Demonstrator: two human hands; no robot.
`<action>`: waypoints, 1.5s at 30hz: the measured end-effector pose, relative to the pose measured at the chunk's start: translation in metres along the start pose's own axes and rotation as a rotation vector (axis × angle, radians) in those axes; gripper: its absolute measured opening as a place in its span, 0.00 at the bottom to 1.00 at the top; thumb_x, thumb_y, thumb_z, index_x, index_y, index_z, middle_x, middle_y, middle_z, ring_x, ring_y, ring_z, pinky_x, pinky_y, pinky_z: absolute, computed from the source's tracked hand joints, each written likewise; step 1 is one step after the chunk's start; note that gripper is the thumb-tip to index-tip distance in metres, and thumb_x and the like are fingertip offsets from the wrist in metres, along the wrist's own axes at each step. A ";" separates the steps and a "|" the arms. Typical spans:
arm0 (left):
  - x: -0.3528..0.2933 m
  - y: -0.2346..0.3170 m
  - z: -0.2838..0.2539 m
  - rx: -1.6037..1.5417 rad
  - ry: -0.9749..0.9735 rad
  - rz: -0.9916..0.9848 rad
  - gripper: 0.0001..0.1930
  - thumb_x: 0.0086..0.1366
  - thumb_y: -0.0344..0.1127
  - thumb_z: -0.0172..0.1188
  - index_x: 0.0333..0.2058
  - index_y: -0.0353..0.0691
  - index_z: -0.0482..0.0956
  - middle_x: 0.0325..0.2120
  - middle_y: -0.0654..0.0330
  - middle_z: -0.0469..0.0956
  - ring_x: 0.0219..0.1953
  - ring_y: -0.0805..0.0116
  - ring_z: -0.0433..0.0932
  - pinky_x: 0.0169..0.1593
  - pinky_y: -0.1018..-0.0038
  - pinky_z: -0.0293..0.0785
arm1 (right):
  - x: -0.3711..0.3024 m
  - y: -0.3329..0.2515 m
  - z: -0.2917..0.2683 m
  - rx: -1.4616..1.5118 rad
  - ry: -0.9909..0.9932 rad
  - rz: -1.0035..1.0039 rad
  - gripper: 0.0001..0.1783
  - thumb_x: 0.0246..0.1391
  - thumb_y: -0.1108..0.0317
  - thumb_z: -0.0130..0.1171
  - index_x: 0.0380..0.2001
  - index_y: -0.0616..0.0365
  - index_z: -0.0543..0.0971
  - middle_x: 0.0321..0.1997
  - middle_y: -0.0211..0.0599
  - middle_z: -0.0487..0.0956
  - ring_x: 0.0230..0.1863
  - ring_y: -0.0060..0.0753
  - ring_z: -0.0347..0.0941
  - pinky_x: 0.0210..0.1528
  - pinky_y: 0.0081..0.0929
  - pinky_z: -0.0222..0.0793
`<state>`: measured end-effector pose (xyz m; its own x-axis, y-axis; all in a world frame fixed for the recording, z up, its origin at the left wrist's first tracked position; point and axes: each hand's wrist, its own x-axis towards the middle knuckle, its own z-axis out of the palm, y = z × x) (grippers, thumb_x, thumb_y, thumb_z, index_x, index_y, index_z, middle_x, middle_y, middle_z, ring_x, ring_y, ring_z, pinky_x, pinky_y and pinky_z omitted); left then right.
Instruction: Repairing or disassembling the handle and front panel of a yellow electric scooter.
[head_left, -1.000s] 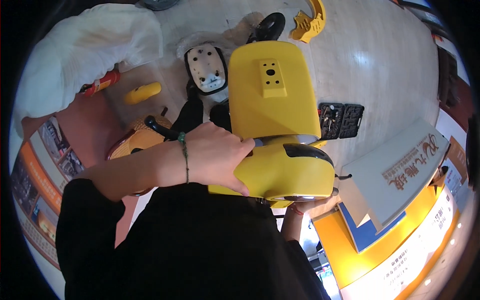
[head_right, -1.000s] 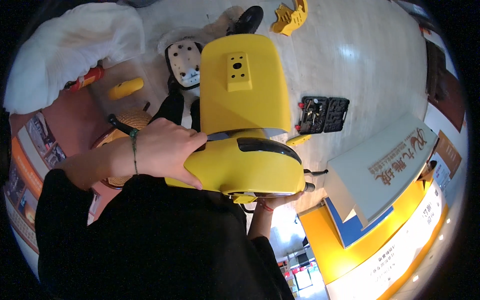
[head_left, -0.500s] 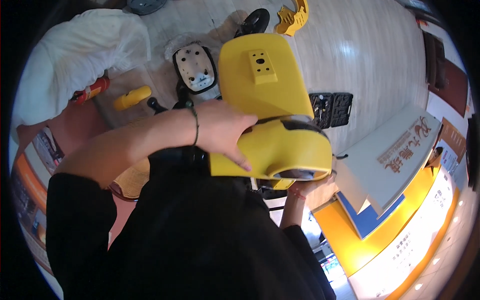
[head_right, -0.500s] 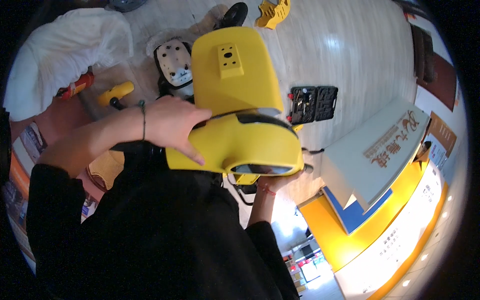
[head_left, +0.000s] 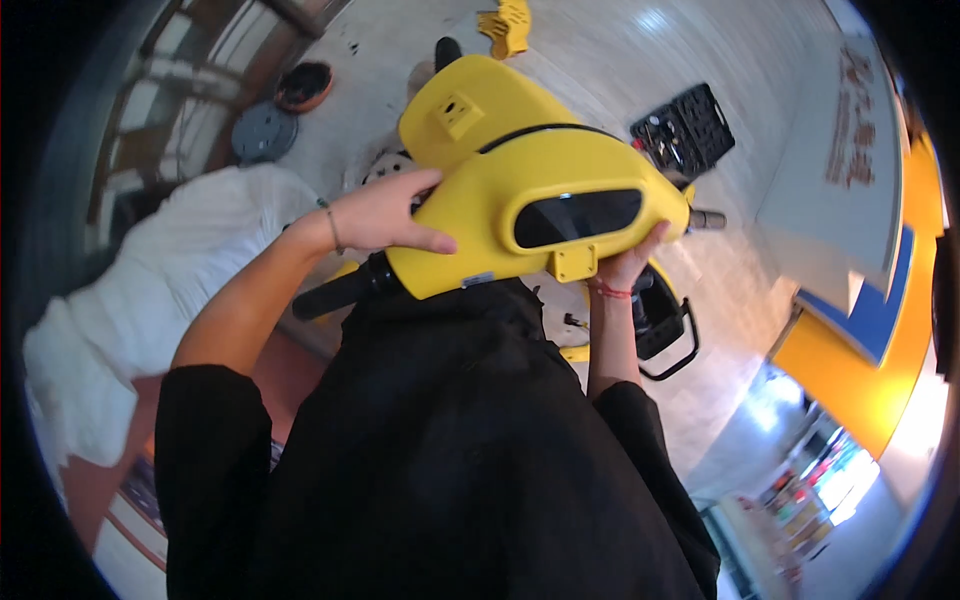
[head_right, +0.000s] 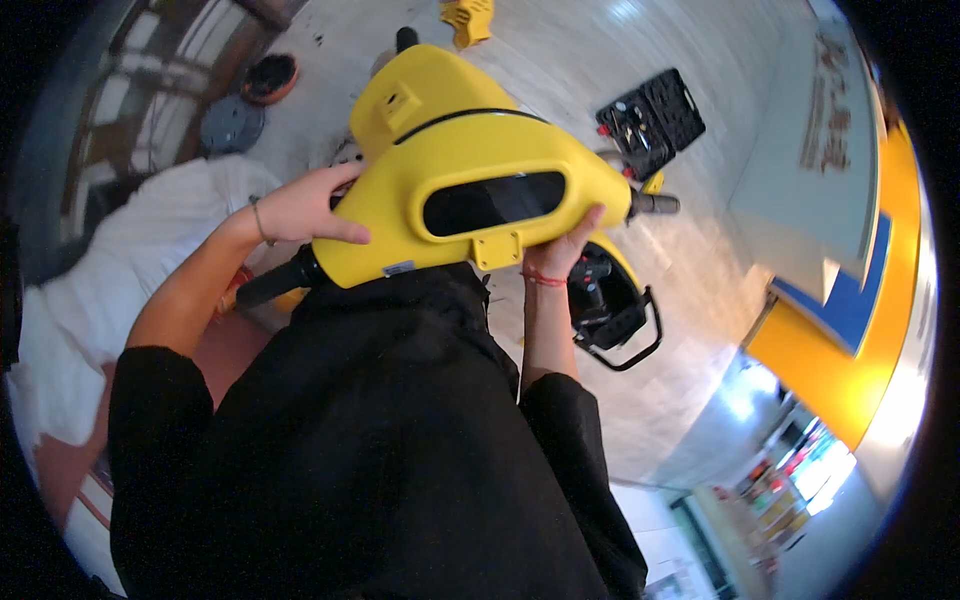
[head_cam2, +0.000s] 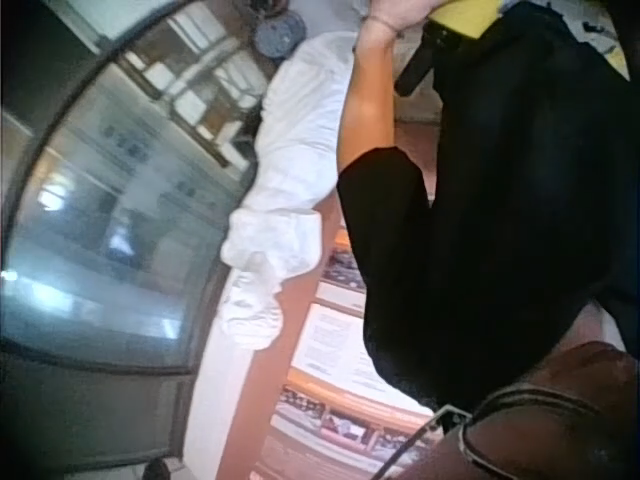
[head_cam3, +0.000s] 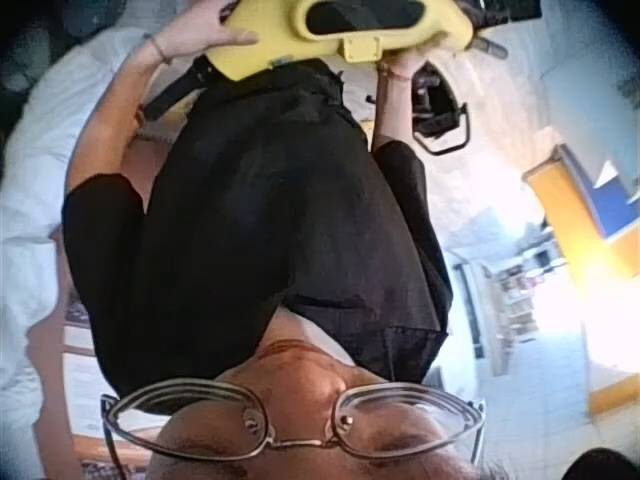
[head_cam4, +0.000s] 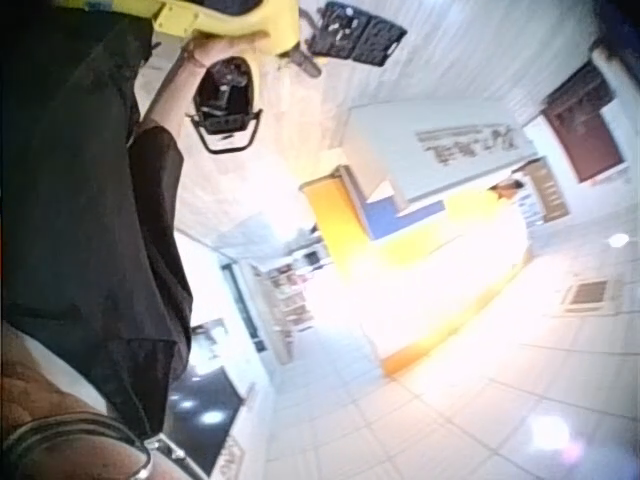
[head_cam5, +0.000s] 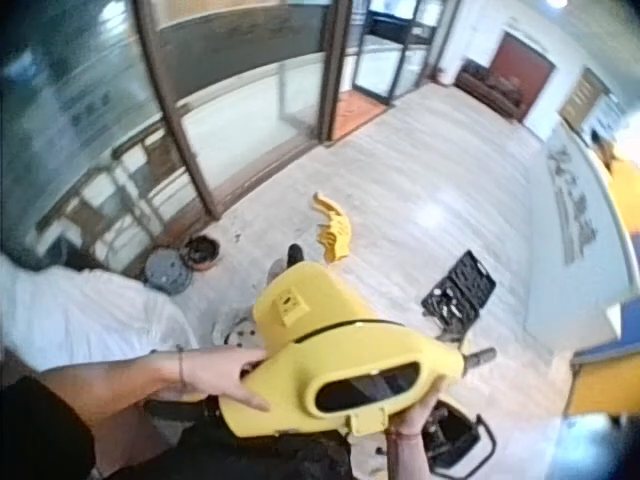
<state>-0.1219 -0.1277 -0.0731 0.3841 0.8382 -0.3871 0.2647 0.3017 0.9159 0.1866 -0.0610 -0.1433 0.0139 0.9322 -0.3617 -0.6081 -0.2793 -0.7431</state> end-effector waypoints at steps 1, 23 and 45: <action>0.001 0.002 -0.003 -0.049 -0.053 -0.072 0.35 0.46 0.44 0.71 0.49 0.32 0.67 0.42 0.54 0.74 0.46 0.66 0.71 0.52 0.72 0.65 | 0.002 0.001 -0.003 -0.016 0.045 -0.024 0.38 0.54 0.35 0.42 0.56 0.55 0.64 0.56 0.34 0.70 0.55 0.35 0.66 0.59 0.35 0.60; 0.005 0.010 0.000 0.076 -0.100 -0.212 0.29 0.59 0.54 0.58 0.47 0.34 0.69 0.37 0.61 0.75 0.37 0.76 0.74 0.40 0.80 0.70 | -0.131 0.112 0.101 0.062 -0.025 -0.081 0.28 0.53 0.50 0.55 0.49 0.59 0.68 0.48 0.40 0.74 0.46 0.30 0.72 0.47 0.29 0.69; 0.005 0.002 -0.008 0.126 -0.116 -0.193 0.39 0.59 0.64 0.48 0.55 0.33 0.61 0.49 0.51 0.70 0.49 0.60 0.72 0.52 0.67 0.70 | -0.169 0.142 0.103 -0.254 0.066 -0.123 0.44 0.43 0.31 0.50 0.45 0.66 0.72 0.39 0.54 0.78 0.43 0.50 0.74 0.47 0.37 0.68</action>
<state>-0.1267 -0.1190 -0.0722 0.4128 0.7104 -0.5700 0.4481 0.3865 0.8061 0.0158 -0.2342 -0.1302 0.1320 0.9480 -0.2896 -0.3800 -0.2214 -0.8981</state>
